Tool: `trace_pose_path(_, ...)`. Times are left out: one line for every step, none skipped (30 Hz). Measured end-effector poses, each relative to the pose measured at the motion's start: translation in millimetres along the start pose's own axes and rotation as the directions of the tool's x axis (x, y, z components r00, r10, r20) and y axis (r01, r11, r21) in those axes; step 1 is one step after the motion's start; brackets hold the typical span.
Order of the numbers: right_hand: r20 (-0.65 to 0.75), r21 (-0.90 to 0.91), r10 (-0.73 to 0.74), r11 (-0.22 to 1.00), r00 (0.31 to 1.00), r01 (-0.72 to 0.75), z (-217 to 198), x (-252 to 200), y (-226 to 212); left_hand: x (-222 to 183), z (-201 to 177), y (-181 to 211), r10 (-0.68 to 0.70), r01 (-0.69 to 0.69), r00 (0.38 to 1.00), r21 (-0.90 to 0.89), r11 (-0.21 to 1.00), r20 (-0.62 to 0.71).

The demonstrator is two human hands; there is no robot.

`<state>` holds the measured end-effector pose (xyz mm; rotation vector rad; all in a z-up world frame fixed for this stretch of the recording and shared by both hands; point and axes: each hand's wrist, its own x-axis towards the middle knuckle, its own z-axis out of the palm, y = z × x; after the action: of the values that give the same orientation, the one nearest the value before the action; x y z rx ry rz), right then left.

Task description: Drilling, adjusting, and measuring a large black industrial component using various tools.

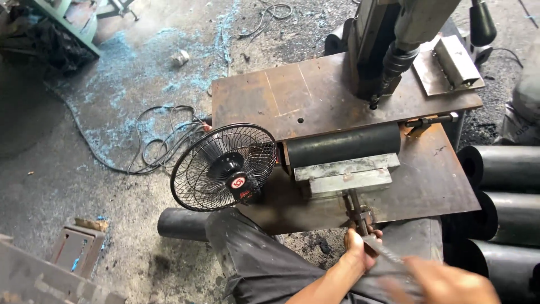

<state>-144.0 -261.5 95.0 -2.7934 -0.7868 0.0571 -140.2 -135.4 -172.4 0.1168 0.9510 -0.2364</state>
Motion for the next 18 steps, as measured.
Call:
trace_pose_path(-0.068, 0.078, -0.277, 0.956, 0.959, 0.281, 10, -4, -18, -6, 0, 3, -0.057, 0.060, 0.997, -0.052, 0.997, 0.057)
trace_pose_path(-0.065, 0.077, -0.273, 0.958, 0.960, 0.277, 13, 3, -35, -5, -5, 4, -0.062, 0.064, 0.997, -0.050, 0.997, 0.056)
trace_pose_path(-0.046, 0.044, -0.365, 0.929, 0.930, 0.367, 16, 10, -52, -3, -9, 6, -0.078, 0.083, 0.986, -0.031, 0.996, 0.145)
trace_pose_path(-0.022, 0.018, -0.458, 0.889, 0.889, 0.459, 19, 17, -69, -2, -15, 8, -0.090, 0.096, 0.969, -0.016, 0.995, 0.229)
trace_pose_path(-0.018, 0.023, -0.459, 0.888, 0.888, 0.459, 7, 30, -77, 1, -20, 9, -0.089, 0.096, 0.970, -0.020, 0.995, 0.224)
trace_pose_path(0.024, 0.042, -0.559, 0.829, 0.829, 0.558, -7, 45, -84, 7, -22, 10, -0.075, 0.083, 0.968, -0.022, 0.996, 0.241)
trace_pose_path(0.066, 0.066, -0.650, 0.760, 0.757, 0.647, -20, 61, -90, 14, -23, 12, -0.061, 0.070, 0.964, -0.024, 0.997, 0.258)
trace_pose_path(0.068, 0.067, -0.643, 0.766, 0.763, 0.639, -21, 64, -88, 22, -28, 10, -0.070, 0.078, 0.965, -0.019, 0.997, 0.254)
trace_pose_path(-0.154, 0.354, -0.632, 0.682, 0.759, 0.640, -20, 68, -85, 32, -33, 9, -0.058, 0.066, 0.959, -0.018, 0.998, 0.276)
trace_pose_path(-0.349, 0.596, -0.545, 0.499, 0.762, 0.629, -20, 69, -82, 39, -42, 2, -0.046, 0.057, 0.956, -0.030, 0.998, 0.291)
trace_pose_path(-0.336, 0.605, -0.542, 0.502, 0.770, 0.618, -17, 71, -86, 51, -39, 6, -0.054, 0.067, 0.958, -0.038, 0.997, 0.282)
trace_pose_path(-0.426, 0.637, -0.514, 0.414, 0.745, 0.650, -14, 67, -92, 56, -46, 3, -0.076, 0.089, 0.920, -0.014, 0.996, 0.384)
trace_pose_path(-0.512, 0.657, -0.470, 0.325, 0.719, 0.680, -9, 64, -98, 63, -54, 0, -0.097, 0.105, 0.871, 0.010, 0.994, 0.482)
trace_pose_path(-0.480, 0.687, -0.459, 0.333, 0.748, 0.646, 1, 58, -97, 50, -50, 1, -0.114, 0.133, 0.883, -0.010, 0.991, 0.455)
trace_pose_path(-0.415, 0.753, -0.379, 0.367, 0.827, 0.546, 12, 52, -96, 40, -45, 3, -0.150, 0.160, 0.894, 0.012, 0.987, 0.422)
trace_pose_path(-0.349, 0.809, -0.292, 0.386, 0.890, 0.444, 24, 48, -97, 32, -41, 12, -0.182, 0.181, 0.904, 0.039, 0.983, 0.387)
trace_pose_path(-0.319, 0.828, -0.276, 0.384, 0.907, 0.408, 32, 41, -105, 28, -51, 2, -0.197, 0.202, 0.913, 0.024, 0.979, 0.356)
trace_pose_path(-0.289, 0.773, -0.348, 0.465, 0.892, 0.432, 42, 43, -113, 33, -54, 3, -0.178, 0.195, 0.899, -0.001, 0.981, 0.400)
